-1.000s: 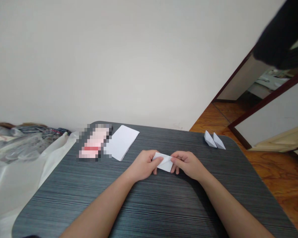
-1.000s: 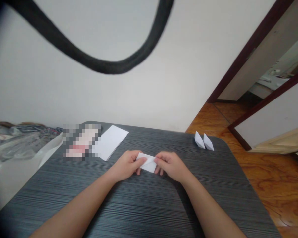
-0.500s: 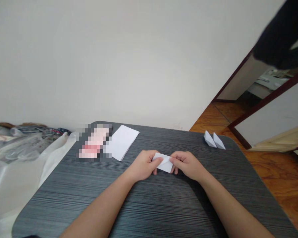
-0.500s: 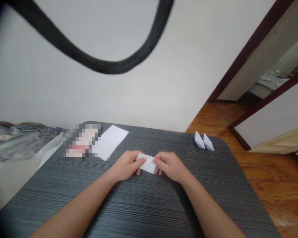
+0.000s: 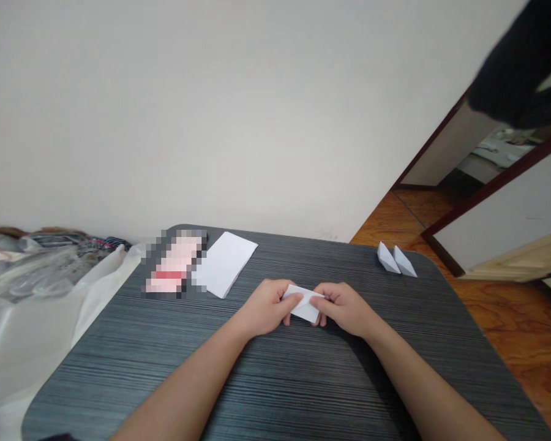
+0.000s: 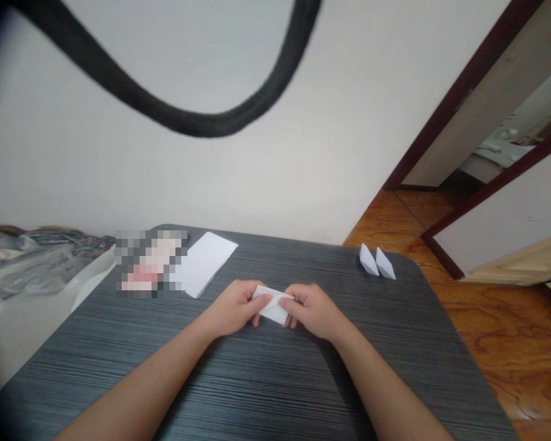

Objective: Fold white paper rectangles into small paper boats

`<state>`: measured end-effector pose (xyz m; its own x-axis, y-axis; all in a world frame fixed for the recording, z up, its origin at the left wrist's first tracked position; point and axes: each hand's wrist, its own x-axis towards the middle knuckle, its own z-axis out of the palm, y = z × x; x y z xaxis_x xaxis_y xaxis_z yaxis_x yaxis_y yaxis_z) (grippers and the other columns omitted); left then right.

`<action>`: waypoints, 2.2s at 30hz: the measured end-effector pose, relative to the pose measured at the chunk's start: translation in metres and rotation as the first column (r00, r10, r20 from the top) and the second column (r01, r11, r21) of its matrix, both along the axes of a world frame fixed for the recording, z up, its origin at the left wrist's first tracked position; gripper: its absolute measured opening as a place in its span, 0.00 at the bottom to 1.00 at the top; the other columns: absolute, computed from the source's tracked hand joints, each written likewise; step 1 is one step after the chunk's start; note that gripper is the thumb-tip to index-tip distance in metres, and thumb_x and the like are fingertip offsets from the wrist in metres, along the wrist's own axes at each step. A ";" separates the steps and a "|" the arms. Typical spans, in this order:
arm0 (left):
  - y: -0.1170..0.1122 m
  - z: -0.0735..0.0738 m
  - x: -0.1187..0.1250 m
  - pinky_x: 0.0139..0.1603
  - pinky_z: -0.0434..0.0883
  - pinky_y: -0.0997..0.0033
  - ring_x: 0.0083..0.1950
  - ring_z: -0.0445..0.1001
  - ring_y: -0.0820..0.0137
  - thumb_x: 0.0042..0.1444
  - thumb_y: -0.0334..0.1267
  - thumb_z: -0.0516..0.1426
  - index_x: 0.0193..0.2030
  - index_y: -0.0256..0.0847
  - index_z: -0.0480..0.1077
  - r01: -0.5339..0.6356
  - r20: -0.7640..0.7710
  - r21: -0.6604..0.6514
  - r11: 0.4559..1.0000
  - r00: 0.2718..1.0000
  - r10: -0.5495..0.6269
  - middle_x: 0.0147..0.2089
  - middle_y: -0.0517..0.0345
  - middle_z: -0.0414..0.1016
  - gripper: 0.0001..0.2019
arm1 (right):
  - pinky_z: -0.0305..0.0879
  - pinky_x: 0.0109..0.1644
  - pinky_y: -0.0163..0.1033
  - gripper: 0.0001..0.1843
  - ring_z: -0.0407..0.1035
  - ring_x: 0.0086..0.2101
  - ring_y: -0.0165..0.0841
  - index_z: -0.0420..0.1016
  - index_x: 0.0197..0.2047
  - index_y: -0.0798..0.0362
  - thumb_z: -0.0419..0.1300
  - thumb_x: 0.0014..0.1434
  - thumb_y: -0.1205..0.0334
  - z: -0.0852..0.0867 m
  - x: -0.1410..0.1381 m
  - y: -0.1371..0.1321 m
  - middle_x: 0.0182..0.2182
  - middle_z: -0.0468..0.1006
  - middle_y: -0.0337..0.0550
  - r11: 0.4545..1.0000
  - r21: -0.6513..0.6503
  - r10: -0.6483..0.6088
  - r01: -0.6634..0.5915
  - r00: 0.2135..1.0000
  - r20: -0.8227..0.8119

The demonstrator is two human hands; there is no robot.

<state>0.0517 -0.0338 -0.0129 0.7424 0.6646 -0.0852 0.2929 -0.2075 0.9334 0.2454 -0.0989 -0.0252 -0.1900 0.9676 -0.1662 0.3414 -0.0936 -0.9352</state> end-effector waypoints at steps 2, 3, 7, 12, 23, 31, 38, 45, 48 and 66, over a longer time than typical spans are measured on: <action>0.000 0.000 0.000 0.24 0.61 0.78 0.21 0.66 0.75 0.59 0.44 0.48 0.29 0.36 0.69 0.000 -0.005 0.005 1.000 1.000 0.000 0.19 0.61 0.70 0.16 | 0.66 0.26 0.33 0.15 0.70 0.21 0.30 0.69 0.29 0.55 0.53 0.60 0.54 0.000 0.000 0.000 0.22 0.78 0.42 1.000 0.001 0.007 -0.007 1.000 0.005; 0.000 0.000 0.000 0.25 0.61 0.78 0.21 0.66 0.75 0.59 0.44 0.48 0.29 0.36 0.69 -0.001 -0.010 0.007 1.000 1.000 0.001 0.19 0.61 0.70 0.16 | 0.66 0.26 0.33 0.15 0.70 0.21 0.30 0.69 0.29 0.55 0.53 0.60 0.54 0.000 -0.001 0.000 0.22 0.78 0.41 1.000 0.007 0.006 -0.006 1.000 0.011; 0.000 -0.001 0.000 0.25 0.61 0.78 0.22 0.67 0.75 0.59 0.44 0.48 0.28 0.36 0.69 0.000 -0.020 0.026 1.000 1.000 0.000 0.19 0.60 0.70 0.16 | 0.65 0.25 0.33 0.14 0.69 0.20 0.30 0.69 0.28 0.54 0.53 0.60 0.54 0.000 -0.002 0.000 0.20 0.77 0.40 1.000 0.014 -0.008 0.008 1.000 0.030; 0.000 -0.003 0.000 0.25 0.61 0.78 0.22 0.67 0.75 0.59 0.44 0.48 0.29 0.36 0.69 0.013 -0.004 0.033 0.999 1.000 -0.013 0.19 0.60 0.69 0.16 | 0.65 0.25 0.32 0.14 0.69 0.20 0.29 0.69 0.28 0.54 0.52 0.60 0.55 0.001 -0.001 0.000 0.21 0.77 0.41 1.000 0.019 -0.009 0.008 0.999 0.052; 0.000 -0.002 0.001 0.23 0.61 0.79 0.22 0.67 0.75 0.55 0.41 0.53 0.33 0.36 0.68 0.000 0.024 -0.032 1.000 1.000 0.000 0.21 0.62 0.68 0.09 | 0.65 0.25 0.32 0.15 0.70 0.20 0.30 0.70 0.28 0.54 0.52 0.60 0.54 0.003 -0.002 0.001 0.20 0.77 0.40 0.999 0.042 -0.007 0.004 0.998 0.066; -0.001 -0.004 0.000 0.23 0.61 0.79 0.23 0.67 0.75 0.53 0.40 0.55 0.37 0.36 0.68 0.001 0.050 -0.039 0.999 0.999 0.001 0.22 0.61 0.68 0.10 | 0.65 0.25 0.32 0.14 0.70 0.20 0.29 0.71 0.28 0.55 0.53 0.61 0.56 0.006 -0.003 0.000 0.20 0.77 0.41 0.997 0.073 -0.009 0.002 0.996 0.090; -0.002 -0.009 0.000 0.25 0.63 0.78 0.25 0.71 0.74 0.55 0.39 0.54 0.37 0.36 0.68 0.009 0.081 -0.091 0.996 0.997 -0.002 0.25 0.58 0.71 0.08 | 0.66 0.25 0.32 0.15 0.71 0.20 0.30 0.71 0.28 0.55 0.53 0.61 0.55 0.004 -0.003 0.000 0.20 0.77 0.41 0.997 0.070 0.006 -0.013 0.996 0.092; -0.001 -0.008 0.001 0.25 0.64 0.78 0.25 0.71 0.74 0.55 0.39 0.54 0.38 0.36 0.68 0.005 0.079 -0.096 0.995 0.997 0.003 0.25 0.59 0.72 0.08 | 0.67 0.26 0.33 0.15 0.71 0.21 0.30 0.71 0.28 0.56 0.52 0.61 0.56 0.003 -0.001 0.000 0.20 0.77 0.42 0.998 0.065 0.003 -0.007 0.998 0.060; 0.000 -0.008 0.002 0.24 0.63 0.79 0.24 0.70 0.74 0.55 0.40 0.54 0.36 0.36 0.68 -0.017 0.046 -0.064 0.998 0.999 0.020 0.24 0.60 0.72 0.08 | 0.67 0.25 0.33 0.15 0.70 0.20 0.30 0.70 0.28 0.56 0.52 0.61 0.55 0.001 0.002 0.000 0.20 0.77 0.42 0.998 0.058 -0.012 0.010 0.999 0.040; 0.003 -0.016 0.002 0.27 0.69 0.74 0.25 0.71 0.73 0.57 0.39 0.51 0.36 0.35 0.68 0.031 0.128 -0.156 0.987 0.992 -0.011 0.25 0.56 0.73 0.09 | 0.68 0.25 0.34 0.16 0.71 0.20 0.30 0.68 0.28 0.56 0.53 0.61 0.54 -0.010 0.006 0.003 0.20 0.77 0.43 0.999 0.025 -0.043 0.045 0.998 -0.050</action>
